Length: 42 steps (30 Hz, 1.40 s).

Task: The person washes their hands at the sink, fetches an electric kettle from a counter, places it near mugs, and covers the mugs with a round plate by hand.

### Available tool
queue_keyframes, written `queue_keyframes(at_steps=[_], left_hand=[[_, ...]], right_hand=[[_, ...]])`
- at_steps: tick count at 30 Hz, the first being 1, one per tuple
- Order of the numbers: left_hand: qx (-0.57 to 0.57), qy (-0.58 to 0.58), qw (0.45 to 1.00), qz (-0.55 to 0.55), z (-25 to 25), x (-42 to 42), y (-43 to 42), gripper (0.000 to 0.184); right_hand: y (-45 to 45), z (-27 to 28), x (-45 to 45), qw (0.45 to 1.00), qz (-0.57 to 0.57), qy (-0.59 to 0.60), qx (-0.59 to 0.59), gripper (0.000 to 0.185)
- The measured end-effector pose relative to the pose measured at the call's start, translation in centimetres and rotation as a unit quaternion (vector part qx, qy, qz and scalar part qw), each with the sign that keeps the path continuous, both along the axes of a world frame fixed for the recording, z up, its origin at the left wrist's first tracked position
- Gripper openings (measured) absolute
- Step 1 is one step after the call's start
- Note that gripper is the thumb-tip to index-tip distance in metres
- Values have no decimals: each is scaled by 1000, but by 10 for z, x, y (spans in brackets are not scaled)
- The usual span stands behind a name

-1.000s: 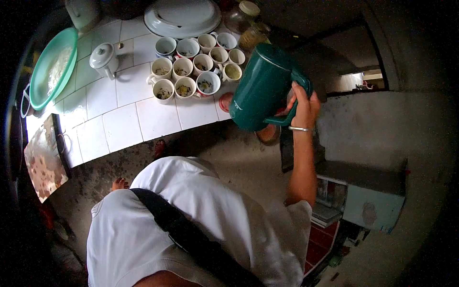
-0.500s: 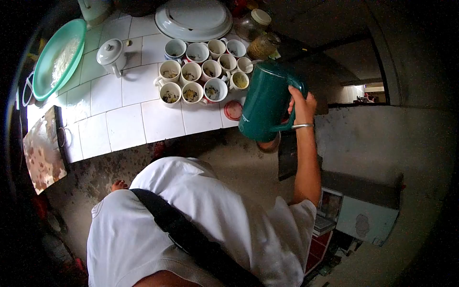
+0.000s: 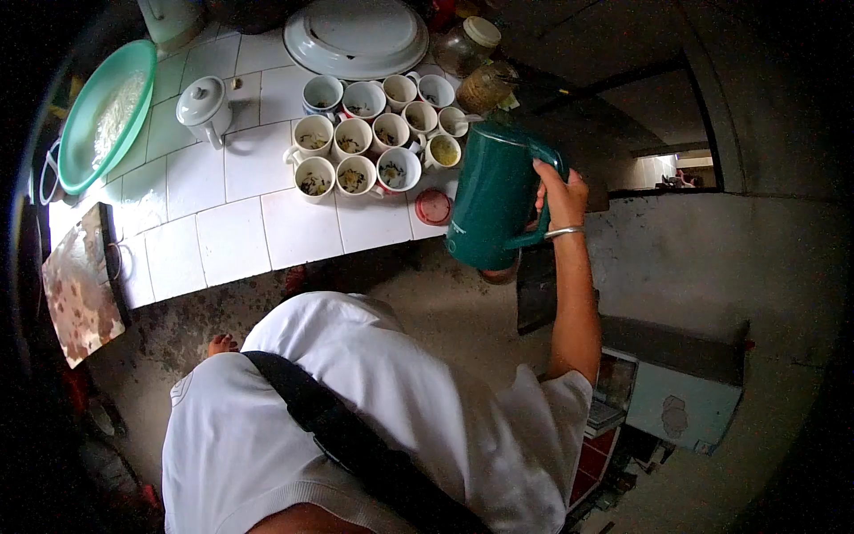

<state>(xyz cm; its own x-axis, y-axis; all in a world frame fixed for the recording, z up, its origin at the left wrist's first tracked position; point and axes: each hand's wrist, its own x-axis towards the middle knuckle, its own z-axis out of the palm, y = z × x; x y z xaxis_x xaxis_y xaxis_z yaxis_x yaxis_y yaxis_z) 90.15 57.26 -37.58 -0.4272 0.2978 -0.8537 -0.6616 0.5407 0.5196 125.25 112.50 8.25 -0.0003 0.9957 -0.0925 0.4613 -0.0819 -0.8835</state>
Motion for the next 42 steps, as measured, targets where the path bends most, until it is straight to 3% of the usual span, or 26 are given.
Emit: queue_keyframes(at_steps=[6,15,25,30,42], left_hand=[[-12,-32,999,37,-1,-5,-3,18],[-70,41,995,-58,12,-4,3,21],[-71,25,997,-34,22,-5,11,22],[-106,30,993,-48,43,-2,22,22],[-88,23,995,-43,30,-10,22,22]], right_hand=[[1,1,2,1000,8,-3,-5,23],[-1,3,3,1000,4,-9,-12,21],[-5,6,2,1000,-1,-20,-9,20],[-11,10,1,1000,-21,1,11,19],[-13,26,6,993,-46,75,79,17]])
